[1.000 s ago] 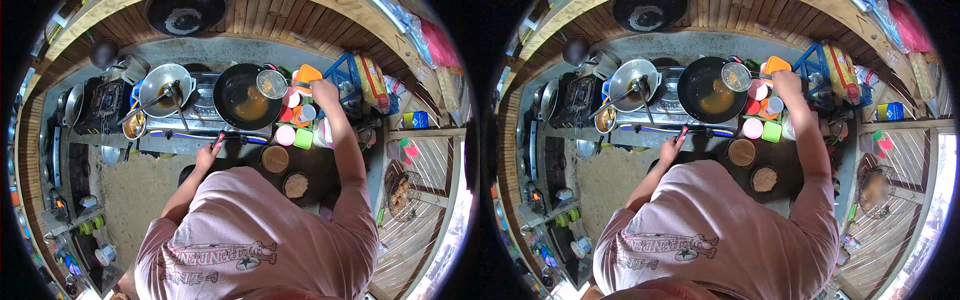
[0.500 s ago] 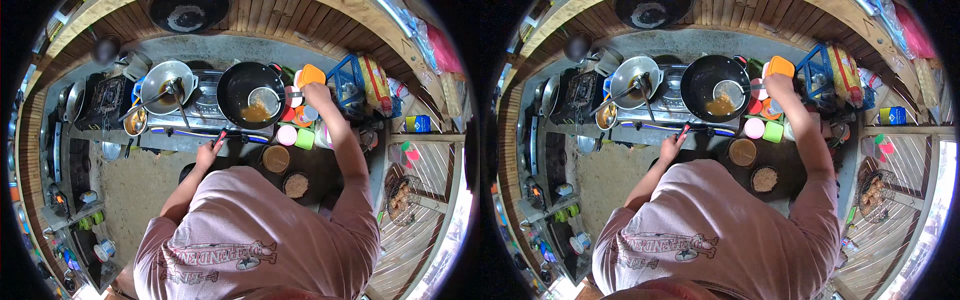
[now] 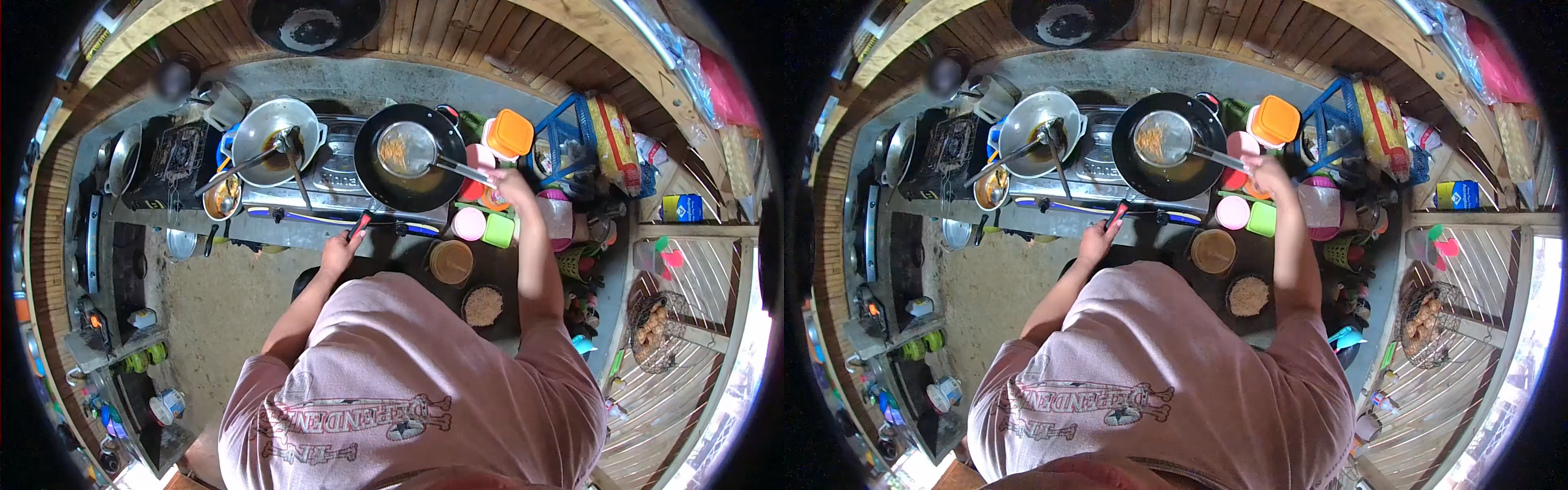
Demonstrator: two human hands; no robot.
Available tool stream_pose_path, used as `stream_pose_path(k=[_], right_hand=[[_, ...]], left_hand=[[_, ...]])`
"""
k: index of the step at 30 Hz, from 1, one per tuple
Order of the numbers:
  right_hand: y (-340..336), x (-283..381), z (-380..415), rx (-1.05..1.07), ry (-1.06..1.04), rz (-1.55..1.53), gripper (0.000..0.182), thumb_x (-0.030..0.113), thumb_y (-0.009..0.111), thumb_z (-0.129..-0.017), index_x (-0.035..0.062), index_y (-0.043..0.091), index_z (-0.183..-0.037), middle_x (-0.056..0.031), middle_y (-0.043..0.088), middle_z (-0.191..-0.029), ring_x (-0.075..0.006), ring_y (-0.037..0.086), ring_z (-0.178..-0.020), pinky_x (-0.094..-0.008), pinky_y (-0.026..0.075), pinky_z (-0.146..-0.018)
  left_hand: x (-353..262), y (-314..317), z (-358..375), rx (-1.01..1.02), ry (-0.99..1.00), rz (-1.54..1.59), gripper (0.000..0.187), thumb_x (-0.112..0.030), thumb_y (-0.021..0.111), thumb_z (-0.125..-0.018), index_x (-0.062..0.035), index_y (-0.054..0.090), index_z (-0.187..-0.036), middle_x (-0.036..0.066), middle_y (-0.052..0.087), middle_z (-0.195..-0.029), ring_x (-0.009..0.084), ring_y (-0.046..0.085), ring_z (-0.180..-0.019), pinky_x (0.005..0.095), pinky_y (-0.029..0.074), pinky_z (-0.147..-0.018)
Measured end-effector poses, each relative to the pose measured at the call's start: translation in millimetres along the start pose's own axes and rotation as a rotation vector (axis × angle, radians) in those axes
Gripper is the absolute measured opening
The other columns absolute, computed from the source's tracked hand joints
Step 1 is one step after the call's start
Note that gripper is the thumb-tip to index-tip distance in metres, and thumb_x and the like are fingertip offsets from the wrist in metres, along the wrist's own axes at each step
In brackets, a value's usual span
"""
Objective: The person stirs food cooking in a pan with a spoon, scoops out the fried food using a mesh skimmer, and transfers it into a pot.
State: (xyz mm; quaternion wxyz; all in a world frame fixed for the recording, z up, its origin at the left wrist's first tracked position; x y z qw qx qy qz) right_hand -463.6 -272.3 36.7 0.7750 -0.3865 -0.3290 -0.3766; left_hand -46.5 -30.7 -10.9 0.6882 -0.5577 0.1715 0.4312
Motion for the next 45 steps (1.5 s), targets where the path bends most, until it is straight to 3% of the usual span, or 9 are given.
stream_pose_path(k=[4, 7, 12, 23, 30, 34, 38, 41, 45], right_hand=[[-47, 73, 16, -0.257, -0.320, 0.620, 0.026, 0.021, 0.062, -0.094, 0.0129, 0.072, -0.117, -0.0110, 0.073, -0.086, -0.0248, 0.070, -0.076, -0.0388, 0.053, -0.070], [-58, 133, 38, -0.269, -0.256, 0.863, 0.025, 0.023, 0.060, -0.094, 0.0128, 0.072, -0.114, -0.0169, 0.071, -0.106, -0.0320, 0.069, -0.098, -0.0403, 0.053, -0.085], [-59, 178, 26, -0.302, -0.306, 1.198, 0.021, 0.022, 0.060, -0.093, 0.0211, 0.075, -0.106, -0.0137, 0.072, -0.097, -0.0334, 0.069, -0.094, -0.0462, 0.054, -0.081], [-19, 226, -2, -0.223, -0.718, 1.669, 0.016, 0.016, 0.061, -0.081, 0.0083, 0.075, -0.081, -0.0162, 0.071, -0.083, -0.0349, 0.071, -0.083, -0.0449, 0.058, -0.071], [-16, 153, -1, -0.149, -0.563, 1.448, 0.019, 0.017, 0.059, -0.083, 0.0085, 0.076, -0.086, -0.0181, 0.072, -0.085, -0.0349, 0.072, -0.084, -0.0474, 0.057, -0.073], [0, 78, -4, -0.012, -0.352, 0.943, 0.020, 0.018, 0.061, -0.087, 0.0134, 0.077, -0.098, -0.0161, 0.072, -0.092, -0.0324, 0.070, -0.093, -0.0460, 0.054, -0.084], [33, 26, 2, 0.068, 0.103, 0.215, 0.022, 0.008, 0.060, -0.095, 0.0027, 0.072, -0.113, -0.0040, 0.068, -0.078, -0.0135, 0.056, -0.062, -0.0325, 0.046, -0.059], [42, -3, -13, 0.063, 0.051, 0.098, 0.026, 0.013, 0.058, -0.099, 0.0029, 0.068, -0.121, 0.0001, 0.059, -0.072, -0.0067, 0.047, -0.055, -0.0239, 0.033, -0.045], [13, 24, -11, -0.022, -0.063, 0.104, 0.025, 0.011, 0.057, -0.099, -0.0015, 0.068, -0.118, 0.0009, 0.065, -0.081, -0.0087, 0.055, -0.064, -0.0291, 0.044, -0.057]], left_hand=[[6, 2, -2, 0.010, -0.034, 0.003, 0.057, -0.054, 0.062, -0.093, 0.0015, 0.065, -0.085, 0.016, 0.061, -0.061, 0.0271, 0.061, -0.056, 0.0422, 0.047, -0.058], [8, -1, -2, 0.006, -0.028, -0.021, 0.057, -0.055, 0.062, -0.093, 0.0013, 0.065, -0.082, 0.016, 0.061, -0.060, 0.0267, 0.062, -0.055, 0.0422, 0.048, -0.058], [-2, -9, 1, -0.028, 0.020, -0.097, 0.058, -0.055, 0.062, -0.092, 0.0016, 0.063, -0.079, 0.016, 0.060, -0.058, 0.0278, 0.063, -0.056, 0.0434, 0.047, -0.057], [-3, -14, 2, -0.012, 0.027, -0.097, 0.058, -0.055, 0.063, -0.092, 0.0019, 0.064, -0.081, 0.016, 0.061, -0.060, 0.0299, 0.061, -0.056, 0.0442, 0.047, -0.060], [-12, -14, 5, -0.032, 0.011, -0.067, 0.057, -0.055, 0.063, -0.091, 0.0014, 0.066, -0.082, 0.019, 0.063, -0.063, 0.0337, 0.062, -0.059, 0.0456, 0.048, -0.062], [-21, -16, 11, -0.050, 0.006, -0.103, 0.056, -0.054, 0.063, -0.091, 0.0008, 0.067, -0.082, 0.020, 0.063, -0.063, 0.0334, 0.064, -0.059, 0.0446, 0.048, -0.061], [-8, -9, 6, -0.030, -0.005, -0.073, 0.054, -0.052, 0.064, -0.092, 0.0007, 0.067, -0.082, 0.017, 0.062, -0.060, 0.0303, 0.063, -0.056, 0.0433, 0.048, -0.058], [-8, -8, 8, -0.022, -0.013, -0.058, 0.054, -0.052, 0.064, -0.092, 0.0006, 0.066, -0.083, 0.016, 0.061, -0.059, 0.0289, 0.061, -0.054, 0.0431, 0.047, -0.057], [1, -5, 6, -0.009, -0.045, -0.024, 0.054, -0.053, 0.063, -0.092, 0.0009, 0.066, -0.083, 0.016, 0.061, -0.059, 0.0296, 0.060, -0.054, 0.0432, 0.047, -0.057]])
Point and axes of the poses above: each hand's wrist, its own z-axis away from the middle knuckle, its own y-axis out of the palm, x = y × z, the point moved 6 cm from there along -z, towards the middle knuckle
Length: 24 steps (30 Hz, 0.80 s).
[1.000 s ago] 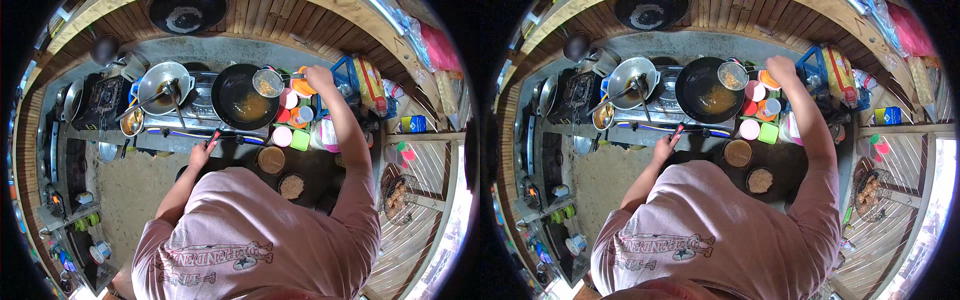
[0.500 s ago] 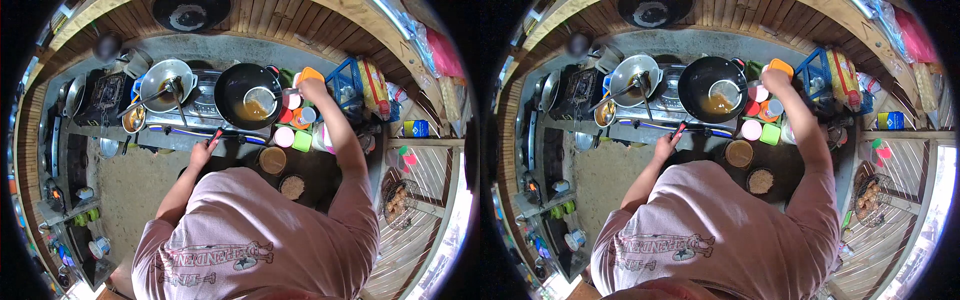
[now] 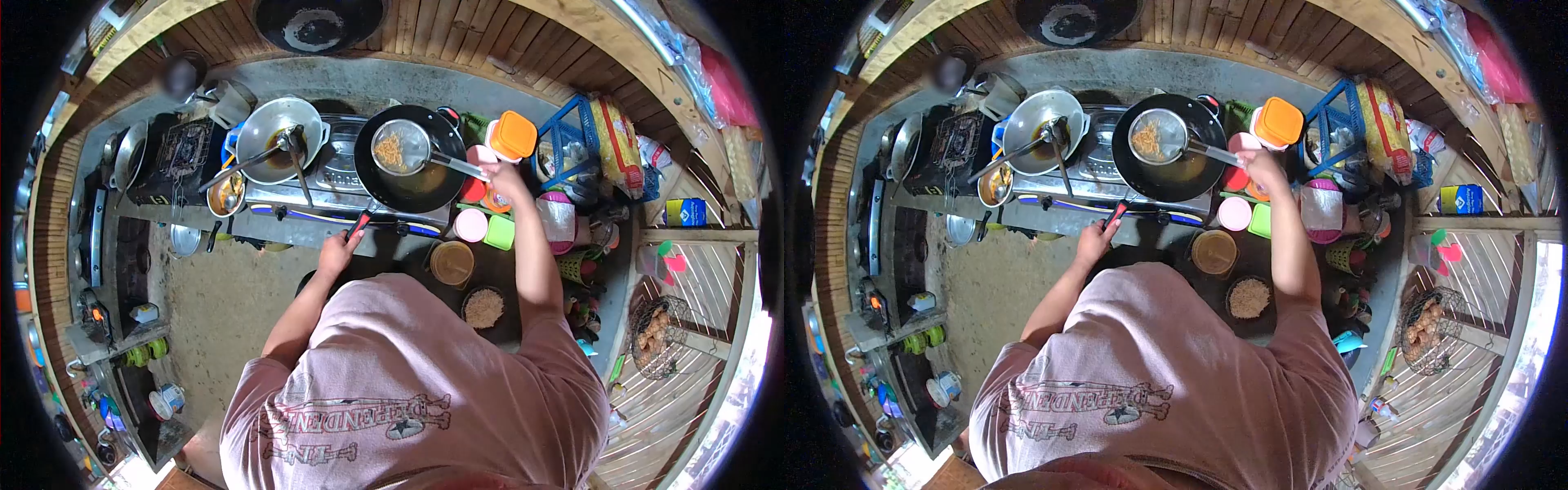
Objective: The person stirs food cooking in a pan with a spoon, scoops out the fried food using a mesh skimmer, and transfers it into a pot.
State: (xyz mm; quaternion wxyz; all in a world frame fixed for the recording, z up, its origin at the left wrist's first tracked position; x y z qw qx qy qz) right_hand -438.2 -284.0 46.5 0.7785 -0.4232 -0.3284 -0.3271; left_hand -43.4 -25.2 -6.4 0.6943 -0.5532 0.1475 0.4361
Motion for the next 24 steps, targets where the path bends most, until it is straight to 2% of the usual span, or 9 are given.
stream_pose_path(k=[1, 3, 5, 6, 11, 16, 19, 22, 24], right_hand=[[-14, 33, 14, -0.039, -0.048, 0.133, 0.024, 0.016, 0.058, -0.098, 0.0050, 0.072, -0.114, -0.0049, 0.071, -0.084, -0.0129, 0.063, -0.071, -0.0322, 0.050, -0.065], [-43, 46, 2, -0.173, -0.176, 0.492, 0.022, 0.021, 0.061, -0.094, 0.0138, 0.075, -0.109, -0.0121, 0.074, -0.091, -0.0212, 0.071, -0.082, -0.0371, 0.053, -0.075], [-64, 76, 7, -0.251, -0.194, 0.578, 0.020, 0.025, 0.064, -0.091, 0.0194, 0.076, -0.106, -0.0143, 0.072, -0.094, -0.0284, 0.071, -0.088, -0.0418, 0.054, -0.080], [-69, 101, 14, -0.294, -0.266, 0.747, 0.019, 0.025, 0.064, -0.090, 0.0180, 0.076, -0.104, -0.0131, 0.073, -0.098, -0.0330, 0.069, -0.093, -0.0448, 0.055, -0.081], [-82, 152, 12, -0.292, -0.292, 1.045, 0.020, 0.022, 0.062, -0.089, 0.0194, 0.077, -0.102, -0.0134, 0.072, -0.096, -0.0325, 0.070, -0.094, -0.0466, 0.055, -0.081], [-78, 177, -7, -0.285, -0.547, 1.340, 0.020, 0.016, 0.057, -0.085, 0.0108, 0.076, -0.089, -0.0170, 0.072, -0.092, -0.0345, 0.071, -0.090, -0.0470, 0.057, -0.077], [-71, 185, -15, -0.245, -0.638, 1.467, 0.018, 0.019, 0.062, -0.081, 0.0135, 0.077, -0.090, -0.0156, 0.071, -0.086, -0.0349, 0.070, -0.084, -0.0468, 0.056, -0.071], [-61, 188, -5, -0.168, -0.639, 1.465, 0.020, 0.016, 0.058, -0.083, 0.0069, 0.075, -0.081, -0.0184, 0.072, -0.086, -0.0354, 0.071, -0.086, -0.0474, 0.058, -0.074], [-59, 180, 1, -0.153, -0.592, 1.434, 0.020, 0.016, 0.058, -0.083, 0.0067, 0.075, -0.081, -0.0182, 0.072, -0.087, -0.0352, 0.071, -0.086, -0.0470, 0.058, -0.074]], left_hand=[[1, 0, 0, 0.000, -0.011, 0.007, 0.055, -0.053, 0.062, -0.092, 0.0010, 0.065, -0.083, 0.017, 0.061, -0.059, 0.0302, 0.061, -0.055, 0.0434, 0.047, -0.058], [-3, -5, 0, -0.012, 0.025, -0.007, 0.056, -0.054, 0.062, -0.092, 0.0011, 0.065, -0.084, 0.017, 0.061, -0.059, 0.0309, 0.061, -0.056, 0.0438, 0.047, -0.058], [-5, -7, 1, -0.025, 0.062, -0.019, 0.056, -0.054, 0.061, -0.092, 0.0012, 0.065, -0.084, 0.017, 0.061, -0.059, 0.0317, 0.062, -0.056, 0.0441, 0.048, -0.059], [-3, -7, 0, -0.014, 0.046, -0.033, 0.057, -0.055, 0.061, -0.092, 0.0011, 0.065, -0.084, 0.018, 0.061, -0.060, 0.0326, 0.063, -0.057, 0.0447, 0.048, -0.060], [1, -7, -4, -0.007, 0.036, -0.086, 0.059, -0.058, 0.060, -0.092, 0.0009, 0.065, -0.084, 0.019, 0.062, -0.063, 0.0350, 0.064, -0.061, 0.0466, 0.048, -0.063], [-10, -15, -1, -0.026, 0.068, -0.103, 0.060, -0.058, 0.061, -0.091, 0.0015, 0.065, -0.084, 0.019, 0.062, -0.063, 0.0350, 0.063, -0.062, 0.0471, 0.048, -0.064], [-10, -16, -2, 0.010, 0.029, -0.094, 0.060, -0.058, 0.062, -0.091, 0.0017, 0.065, -0.084, 0.019, 0.062, -0.063, 0.0343, 0.062, -0.061, 0.0468, 0.047, -0.063], [-13, -18, -1, 0.005, 0.035, -0.095, 0.058, -0.056, 0.063, -0.091, 0.0016, 0.065, -0.084, 0.019, 0.062, -0.063, 0.0334, 0.061, -0.060, 0.0465, 0.047, -0.062], [-19, -21, 0, 0.005, 0.031, -0.080, 0.057, -0.055, 0.064, -0.091, 0.0014, 0.065, -0.084, 0.019, 0.062, -0.063, 0.0330, 0.061, -0.059, 0.0462, 0.047, -0.062]])
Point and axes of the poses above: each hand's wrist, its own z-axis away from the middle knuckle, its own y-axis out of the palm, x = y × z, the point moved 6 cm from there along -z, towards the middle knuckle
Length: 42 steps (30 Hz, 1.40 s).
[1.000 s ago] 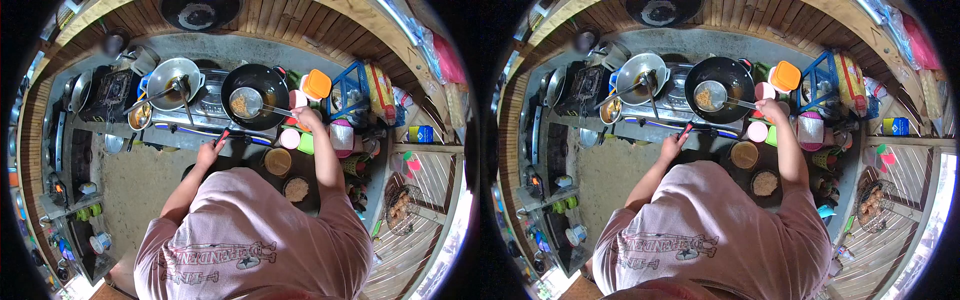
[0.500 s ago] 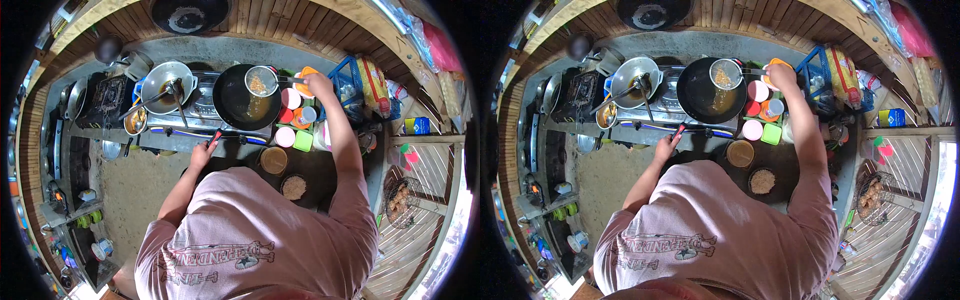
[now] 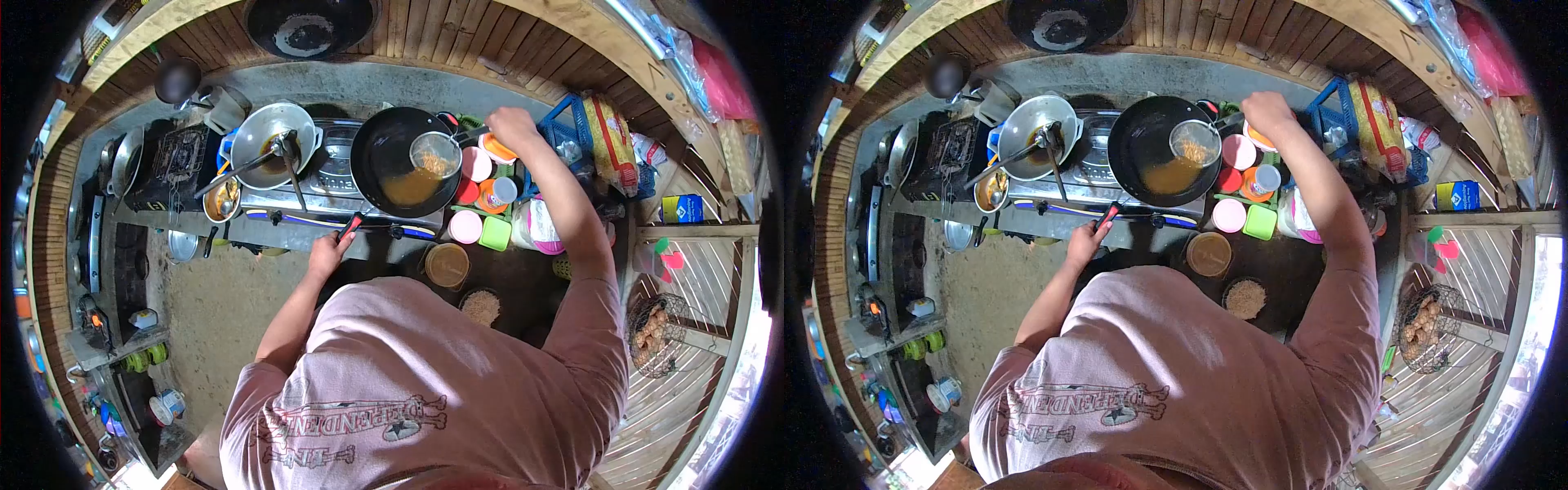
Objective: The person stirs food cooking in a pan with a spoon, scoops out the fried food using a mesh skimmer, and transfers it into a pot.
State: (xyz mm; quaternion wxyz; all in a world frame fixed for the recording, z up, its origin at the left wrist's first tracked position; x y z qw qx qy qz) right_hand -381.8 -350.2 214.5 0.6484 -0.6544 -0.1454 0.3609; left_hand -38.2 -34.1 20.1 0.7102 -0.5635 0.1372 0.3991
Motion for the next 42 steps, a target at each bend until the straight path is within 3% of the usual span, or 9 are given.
stream_pose_path(k=[3, 7, 14, 17, 20, 25, 27, 29, 42], right_hand=[[38, -1, 9, 0.072, 0.060, -0.067, 0.018, 0.019, 0.061, -0.083, 0.0098, 0.076, -0.085, -0.0167, 0.072, -0.086, -0.0348, 0.071, -0.086, -0.0473, 0.057, -0.075], [95, 14, 32, 0.218, 0.181, -0.476, 0.018, 0.022, 0.064, -0.084, 0.0187, 0.077, -0.097, -0.0125, 0.073, -0.094, -0.0336, 0.070, -0.089, -0.0464, 0.054, -0.079], [232, 43, 52, 0.399, 0.503, -1.336, 0.025, 0.008, 0.067, -0.090, -0.0001, 0.071, -0.113, -0.0091, 0.074, -0.091, -0.0158, 0.066, -0.077, -0.0317, 0.052, -0.070], [214, 47, 56, 0.332, 0.539, -1.418, 0.024, 0.008, 0.061, -0.096, 0.0000, 0.070, -0.117, 0.0005, 0.065, -0.082, -0.0091, 0.050, -0.064, -0.0263, 0.042, -0.058], [199, 28, 50, 0.154, 0.545, -1.483, 0.023, 0.008, 0.062, -0.095, -0.0011, 0.071, -0.114, -0.0020, 0.070, -0.086, -0.0116, 0.058, -0.067, -0.0299, 0.046, -0.058], [141, -28, 35, 0.038, 0.402, -0.955, 0.022, 0.019, 0.065, -0.092, 0.0108, 0.074, -0.110, -0.0118, 0.075, -0.090, -0.0193, 0.070, -0.082, -0.0341, 0.052, -0.076], [113, -45, 28, 0.084, 0.382, -0.800, 0.023, 0.026, 0.065, -0.091, 0.0164, 0.074, -0.110, -0.0147, 0.073, -0.099, -0.0310, 0.070, -0.091, -0.0394, 0.052, -0.082], [63, -45, 28, 0.053, 0.389, -0.637, 0.022, 0.026, 0.065, -0.091, 0.0175, 0.075, -0.109, -0.0145, 0.072, -0.103, -0.0343, 0.068, -0.096, -0.0416, 0.052, -0.084], [-8, -30, -24, -0.018, 0.105, -0.030, 0.019, 0.017, 0.060, -0.084, 0.0128, 0.077, -0.090, -0.0154, 0.072, -0.093, -0.0348, 0.070, -0.092, -0.0475, 0.057, -0.078]], left_hand=[[3, 3, 0, -0.014, 0.004, 0.014, 0.056, -0.054, 0.064, -0.091, 0.0013, 0.065, -0.084, 0.018, 0.062, -0.063, 0.0321, 0.060, -0.058, 0.0452, 0.047, -0.061], [14, 14, -4, 0.007, -0.040, 0.048, 0.056, -0.054, 0.063, -0.092, 0.0013, 0.066, -0.086, 0.017, 0.063, -0.062, 0.0301, 0.061, -0.055, 0.0432, 0.048, -0.059], [9, 12, -2, -0.011, 0.002, 0.036, 0.055, -0.054, 0.063, -0.092, 0.0007, 0.066, -0.087, 0.015, 0.062, -0.060, 0.0282, 0.062, -0.053, 0.0418, 0.048, -0.057], [12, 13, -3, -0.017, 0.000, 0.039, 0.055, -0.054, 0.062, -0.093, 0.0008, 0.066, -0.087, 0.015, 0.061, -0.059, 0.0282, 0.062, -0.054, 0.0419, 0.048, -0.057], [18, 17, -4, 0.022, -0.044, 0.067, 0.056, -0.054, 0.062, -0.092, 0.0008, 0.066, -0.087, 0.015, 0.062, -0.060, 0.0281, 0.063, -0.055, 0.0421, 0.048, -0.058], [10, 7, -2, -0.029, 0.022, 0.020, 0.057, -0.056, 0.062, -0.091, 0.0013, 0.066, -0.086, 0.019, 0.062, -0.063, 0.0349, 0.063, -0.060, 0.0453, 0.049, -0.062], [11, 6, -3, -0.022, 0.014, 0.011, 0.058, -0.056, 0.062, -0.091, 0.0016, 0.067, -0.086, 0.020, 0.062, -0.064, 0.0360, 0.063, -0.061, 0.0459, 0.049, -0.063], [10, 3, -4, -0.016, 0.008, 0.003, 0.059, -0.057, 0.062, -0.091, 0.0018, 0.067, -0.086, 0.021, 0.062, -0.064, 0.0370, 0.064, -0.063, 0.0465, 0.049, -0.064], [5, -6, -5, -0.015, 0.026, -0.005, 0.060, -0.058, 0.062, -0.090, 0.0014, 0.067, -0.086, 0.021, 0.063, -0.063, 0.0381, 0.065, -0.063, 0.0466, 0.049, -0.064]])
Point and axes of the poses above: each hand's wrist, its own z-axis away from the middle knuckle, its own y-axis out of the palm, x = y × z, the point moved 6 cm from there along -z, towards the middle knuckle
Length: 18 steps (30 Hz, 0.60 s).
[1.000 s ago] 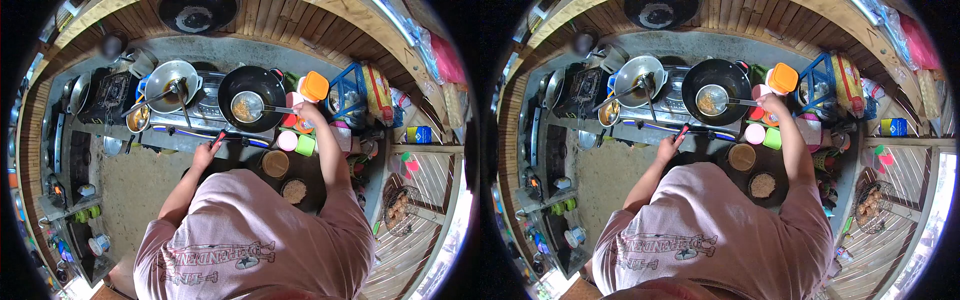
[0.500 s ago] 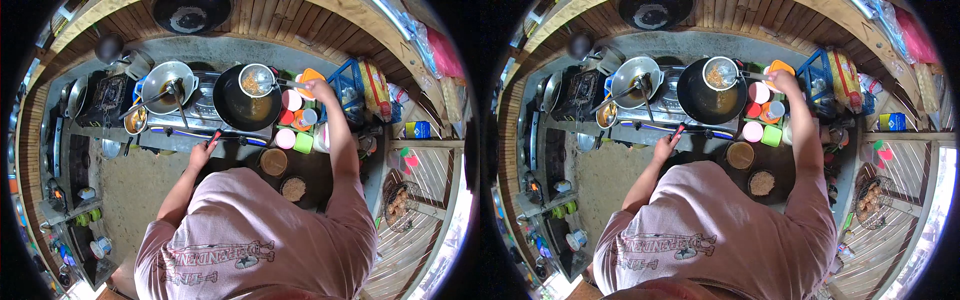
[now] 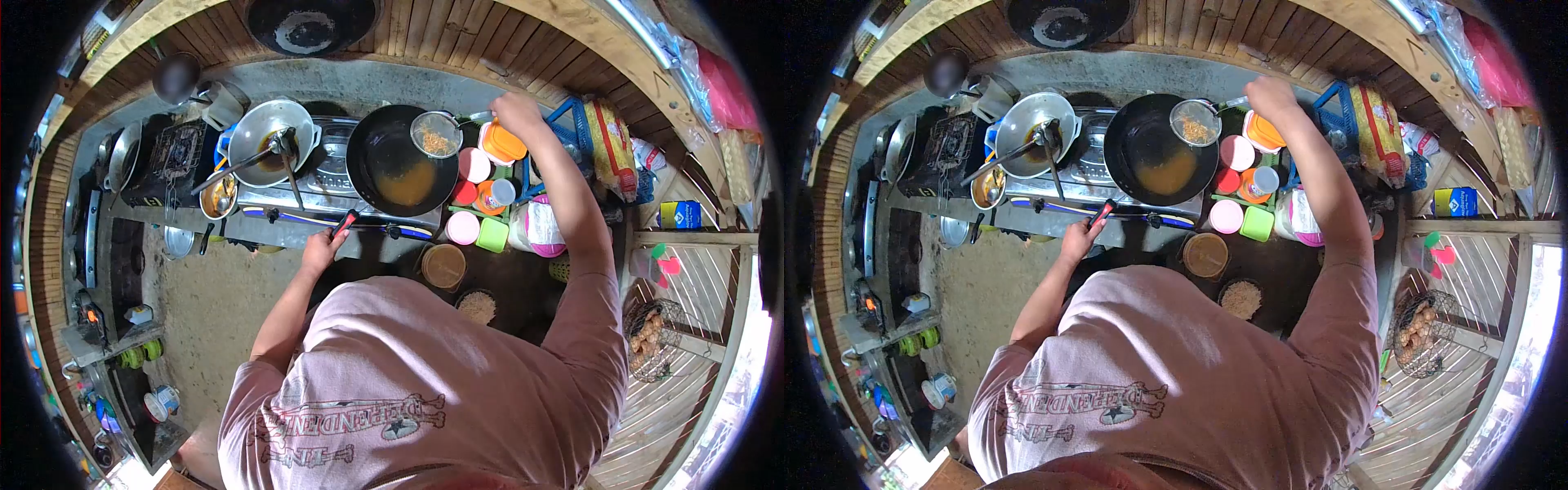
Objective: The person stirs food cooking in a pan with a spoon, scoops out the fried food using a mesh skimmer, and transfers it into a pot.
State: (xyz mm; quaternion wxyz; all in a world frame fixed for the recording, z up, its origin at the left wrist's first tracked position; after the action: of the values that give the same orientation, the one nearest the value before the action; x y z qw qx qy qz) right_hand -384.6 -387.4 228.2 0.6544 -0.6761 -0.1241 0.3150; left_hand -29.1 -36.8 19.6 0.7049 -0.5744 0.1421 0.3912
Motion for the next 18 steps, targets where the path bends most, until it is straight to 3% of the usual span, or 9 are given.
stream_pose_path(k=[2, 9, 13, 15, 17, 18], right_hand=[[-2, 9, 0, 0.005, -0.118, 0.021, 0.021, 0.015, 0.057, -0.084, 0.0108, 0.076, -0.087, -0.0167, 0.072, -0.092, -0.0358, 0.071, -0.089, -0.0467, 0.057, -0.076], [44, 22, 27, 0.135, -0.071, -0.062, 0.018, 0.021, 0.063, -0.083, 0.0161, 0.078, -0.092, -0.0146, 0.073, -0.091, -0.0333, 0.071, -0.090, -0.0470, 0.057, -0.078], [130, 26, 54, 0.302, 0.096, -0.500, 0.019, 0.022, 0.067, -0.087, 0.0182, 0.077, -0.103, -0.0117, 0.073, -0.094, -0.0316, 0.070, -0.088, -0.0438, 0.054, -0.078], [168, 40, 69, 0.357, 0.187, -0.830, 0.024, 0.011, 0.069, -0.087, 0.0066, 0.073, -0.110, -0.0139, 0.075, -0.095, -0.0224, 0.070, -0.085, -0.0364, 0.053, -0.074], [202, 51, 84, 0.462, 0.377, -1.123, 0.024, 0.007, 0.068, -0.088, 0.0018, 0.072, -0.112, -0.0067, 0.072, -0.082, -0.0147, 0.064, -0.071, -0.0326, 0.050, -0.064], [209, 55, 88, 0.461, 0.376, -1.125, 0.024, 0.007, 0.068, -0.088, 0.0018, 0.072, -0.112, -0.0067, 0.072, -0.082, -0.0147, 0.064, -0.071, -0.0326, 0.050, -0.064]], left_hand=[[-2, -1, -1, -0.011, 0.016, -0.004, 0.060, -0.058, 0.062, -0.090, 0.0014, 0.067, -0.086, 0.021, 0.063, -0.063, 0.0380, 0.065, -0.063, 0.0463, 0.049, -0.064], [-3, 0, -3, 0.054, -0.047, -0.001, 0.055, -0.053, 0.063, -0.092, 0.0018, 0.069, -0.093, 0.023, 0.065, -0.069, 0.0397, 0.067, -0.069, 0.0464, 0.051, -0.068], [-4, 2, -4, 0.012, -0.007, -0.014, 0.055, -0.053, 0.062, -0.092, 0.0016, 0.069, -0.090, 0.024, 0.065, -0.070, 0.0413, 0.066, -0.071, 0.0477, 0.051, -0.068], [0, 5, -5, 0.005, 0.006, -0.035, 0.057, -0.055, 0.062, -0.092, 0.0013, 0.069, -0.090, 0.022, 0.064, -0.067, 0.0391, 0.066, -0.068, 0.0469, 0.051, -0.067], [3, 7, -7, -0.004, 0.024, -0.057, 0.058, -0.057, 0.061, -0.091, 0.0010, 0.068, -0.090, 0.021, 0.063, -0.064, 0.0369, 0.066, -0.064, 0.0461, 0.050, -0.065], [5, 9, -8, 0.011, 0.010, -0.046, 0.058, -0.057, 0.061, -0.091, 0.0010, 0.068, -0.090, 0.021, 0.063, -0.064, 0.0372, 0.066, -0.065, 0.0464, 0.050, -0.065]])
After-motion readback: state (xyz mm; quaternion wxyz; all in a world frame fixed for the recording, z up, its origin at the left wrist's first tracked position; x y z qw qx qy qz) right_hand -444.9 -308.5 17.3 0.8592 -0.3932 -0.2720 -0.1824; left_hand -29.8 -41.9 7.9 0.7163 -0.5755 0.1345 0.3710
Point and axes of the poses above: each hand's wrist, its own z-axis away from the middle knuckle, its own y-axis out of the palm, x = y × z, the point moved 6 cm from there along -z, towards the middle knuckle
